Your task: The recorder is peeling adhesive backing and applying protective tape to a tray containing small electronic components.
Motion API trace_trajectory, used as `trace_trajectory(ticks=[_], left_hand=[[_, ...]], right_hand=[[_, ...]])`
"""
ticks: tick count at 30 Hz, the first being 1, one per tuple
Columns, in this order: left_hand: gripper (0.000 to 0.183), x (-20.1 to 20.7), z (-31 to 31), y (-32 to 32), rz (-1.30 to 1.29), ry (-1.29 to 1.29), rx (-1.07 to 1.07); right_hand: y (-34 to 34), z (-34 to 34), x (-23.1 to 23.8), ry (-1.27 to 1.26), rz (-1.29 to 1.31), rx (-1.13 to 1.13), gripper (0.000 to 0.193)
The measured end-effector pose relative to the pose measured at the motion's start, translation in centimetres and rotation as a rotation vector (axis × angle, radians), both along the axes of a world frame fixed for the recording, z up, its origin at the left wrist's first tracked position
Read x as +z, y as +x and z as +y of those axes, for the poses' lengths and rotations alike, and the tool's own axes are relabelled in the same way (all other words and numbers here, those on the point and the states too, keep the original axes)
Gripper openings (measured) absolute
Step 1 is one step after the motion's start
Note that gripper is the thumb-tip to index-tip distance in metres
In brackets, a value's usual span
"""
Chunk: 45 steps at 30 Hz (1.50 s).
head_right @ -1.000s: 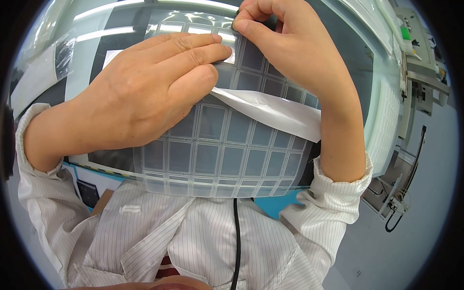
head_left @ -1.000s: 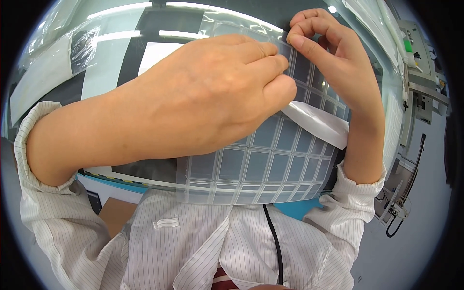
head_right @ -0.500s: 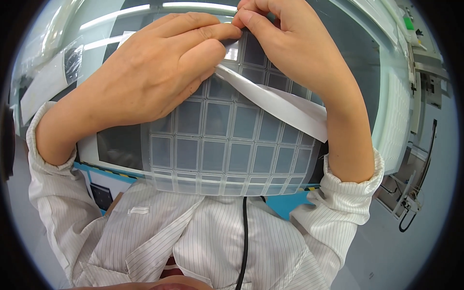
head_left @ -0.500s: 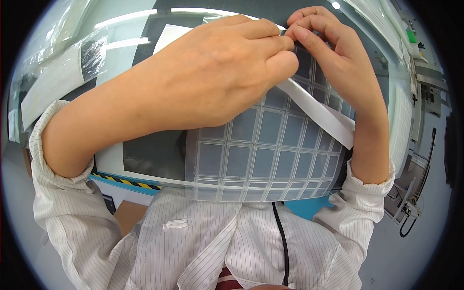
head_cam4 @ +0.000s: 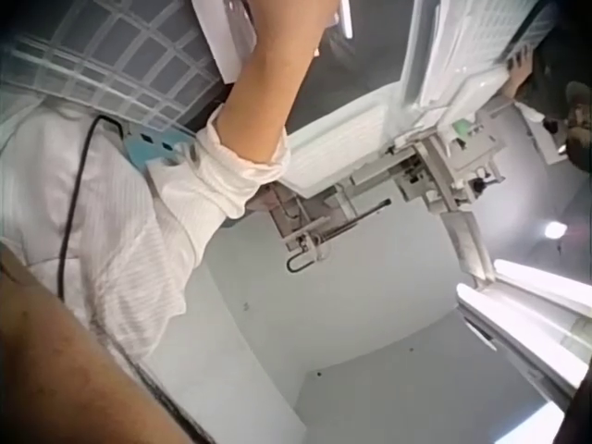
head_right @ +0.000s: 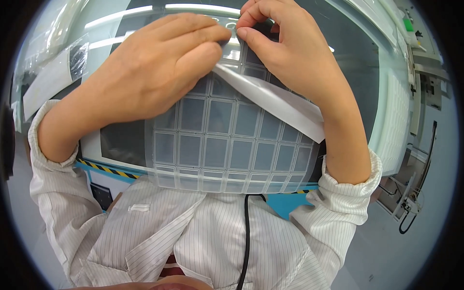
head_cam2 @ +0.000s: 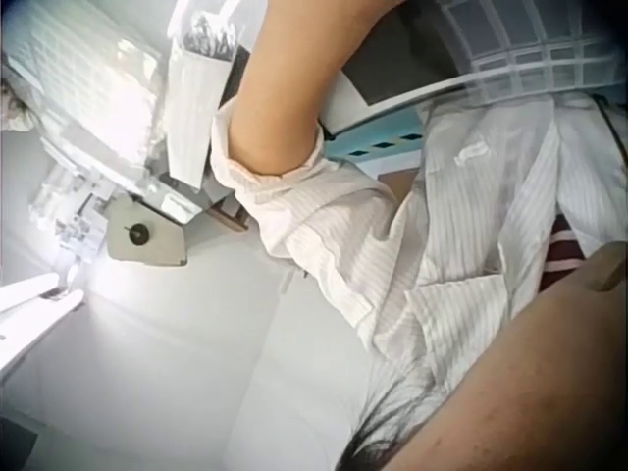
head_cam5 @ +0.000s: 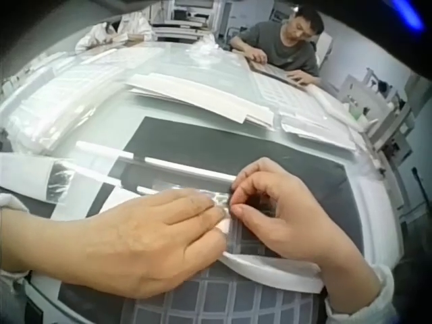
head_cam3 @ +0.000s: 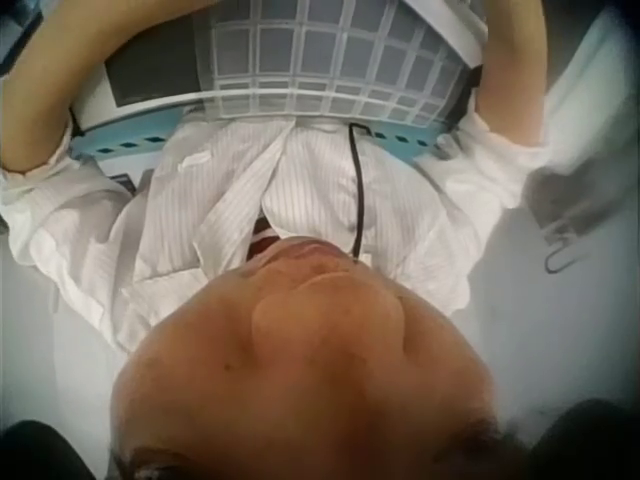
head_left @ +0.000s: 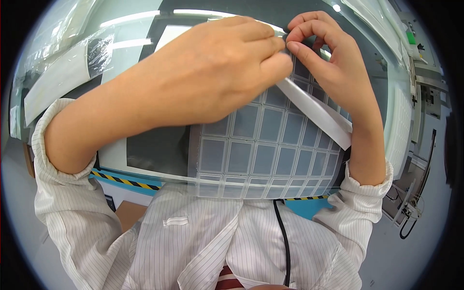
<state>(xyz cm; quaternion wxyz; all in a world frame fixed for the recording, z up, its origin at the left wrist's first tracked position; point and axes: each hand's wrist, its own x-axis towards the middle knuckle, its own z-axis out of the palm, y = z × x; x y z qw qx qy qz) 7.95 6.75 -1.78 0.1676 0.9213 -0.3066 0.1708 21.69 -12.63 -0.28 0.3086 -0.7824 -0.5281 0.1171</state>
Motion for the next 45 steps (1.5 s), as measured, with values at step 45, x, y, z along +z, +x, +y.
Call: trace_trajectory(ticks=[45], left_hand=[[0.021, 7.3, 4.2, -0.1, 1.171, -0.420, 0.313]], right_hand=[[-3.1, 0.8, 2.0, 0.220, 0.158, 0.105, 0.007]])
